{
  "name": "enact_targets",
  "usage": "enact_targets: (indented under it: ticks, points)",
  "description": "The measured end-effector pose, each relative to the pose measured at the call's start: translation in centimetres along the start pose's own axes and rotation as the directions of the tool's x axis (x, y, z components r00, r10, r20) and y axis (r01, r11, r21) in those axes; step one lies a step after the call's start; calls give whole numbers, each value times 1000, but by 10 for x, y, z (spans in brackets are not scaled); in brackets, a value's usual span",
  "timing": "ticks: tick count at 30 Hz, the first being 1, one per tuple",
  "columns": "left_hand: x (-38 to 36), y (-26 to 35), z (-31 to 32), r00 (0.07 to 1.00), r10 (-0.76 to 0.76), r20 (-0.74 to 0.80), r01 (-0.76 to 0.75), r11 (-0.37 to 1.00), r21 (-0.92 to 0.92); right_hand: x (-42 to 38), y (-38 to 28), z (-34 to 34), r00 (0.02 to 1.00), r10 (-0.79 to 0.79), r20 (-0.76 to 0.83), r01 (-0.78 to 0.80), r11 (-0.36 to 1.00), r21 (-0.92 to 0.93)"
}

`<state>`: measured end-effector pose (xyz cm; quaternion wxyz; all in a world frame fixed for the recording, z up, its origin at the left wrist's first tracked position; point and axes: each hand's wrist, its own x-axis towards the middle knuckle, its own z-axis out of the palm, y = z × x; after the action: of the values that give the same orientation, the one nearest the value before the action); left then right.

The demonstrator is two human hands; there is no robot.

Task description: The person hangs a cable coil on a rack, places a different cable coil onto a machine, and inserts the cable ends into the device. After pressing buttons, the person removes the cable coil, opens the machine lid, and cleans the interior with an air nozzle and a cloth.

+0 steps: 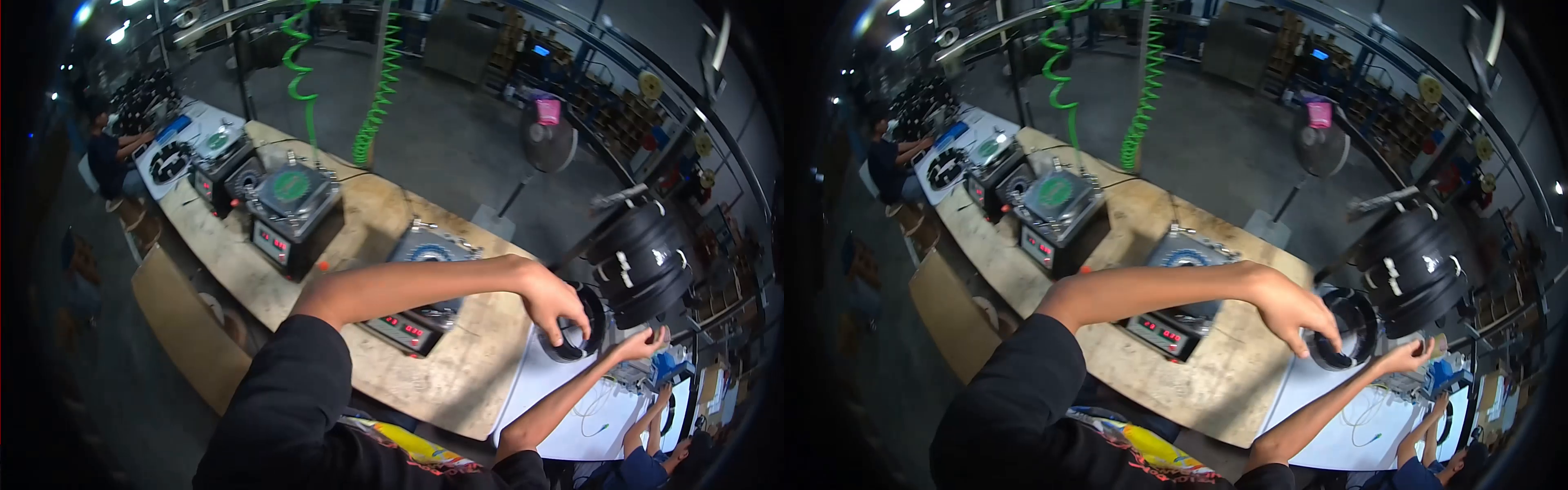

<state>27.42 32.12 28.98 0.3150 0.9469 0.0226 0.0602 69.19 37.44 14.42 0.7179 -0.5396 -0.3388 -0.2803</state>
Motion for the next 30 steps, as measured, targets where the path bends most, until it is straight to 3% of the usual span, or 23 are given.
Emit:
enact_targets:
  ticks: [3, 4, 6, 8, 10, 12, 15, 16, 20, 22, 24, 25, 28, 30]
  points:
    - [-138, 55, 5, 985, -170, 34, 169, 985, 27, -25, -78, -18, 1000, 26, -6, -26, 998, 60]
    - [-182, 69, 8, 973, -229, 39, 228, 973, 15, -38, -114, -20, 961, 259, 96, -273, 942, 197]
    - [-263, 86, 19, 931, -353, 93, 351, 936, 32, -72, -217, -20, 884, 395, 251, -457, 844, 279]
    - [-341, 119, 20, 881, -460, 111, 457, 888, 52, -119, -313, -13, 886, 288, 362, -433, 794, 426]
    - [-402, 155, 18, 761, -639, 107, 642, 767, 18, -165, -405, -8, 824, 170, 540, -447, 782, 435]
    - [-459, 169, 28, 697, -717, 13, 717, 697, -23, -212, -476, -4, 670, 60, 740, -550, 709, 441]
    - [-546, 167, 63, 597, -784, -172, 779, 617, -109, -271, -569, -9, 397, -80, 914, -649, 680, 341]
    - [-568, 169, 79, 562, -792, -238, 784, 602, -151, -299, -568, 0, 282, -234, 930, -697, 617, 366]
    - [-640, 197, 143, 281, -921, -272, 881, 359, -307, -377, -624, 0, -70, -440, 895, -785, 578, 223]
    - [-662, 224, 157, 162, -962, -221, 927, 225, -301, -401, -652, -3, -183, -529, 829, -815, 553, 174]
    - [-684, 249, 164, 34, -987, -156, 902, 98, -421, -423, -672, -4, -271, -571, 775, -815, 565, 132]
    - [-705, 253, 176, 21, -978, -207, 904, 107, -413, -435, -681, -6, -292, -587, 755, -837, 539, 95]
    - [-763, 266, 186, -135, -977, -163, 912, -58, -406, -453, -710, -11, -357, -645, 676, -847, 528, 56]
    - [-815, 258, 195, -190, -966, -174, 914, -109, -392, -464, -728, -11, -382, -663, 644, -839, 541, 60]
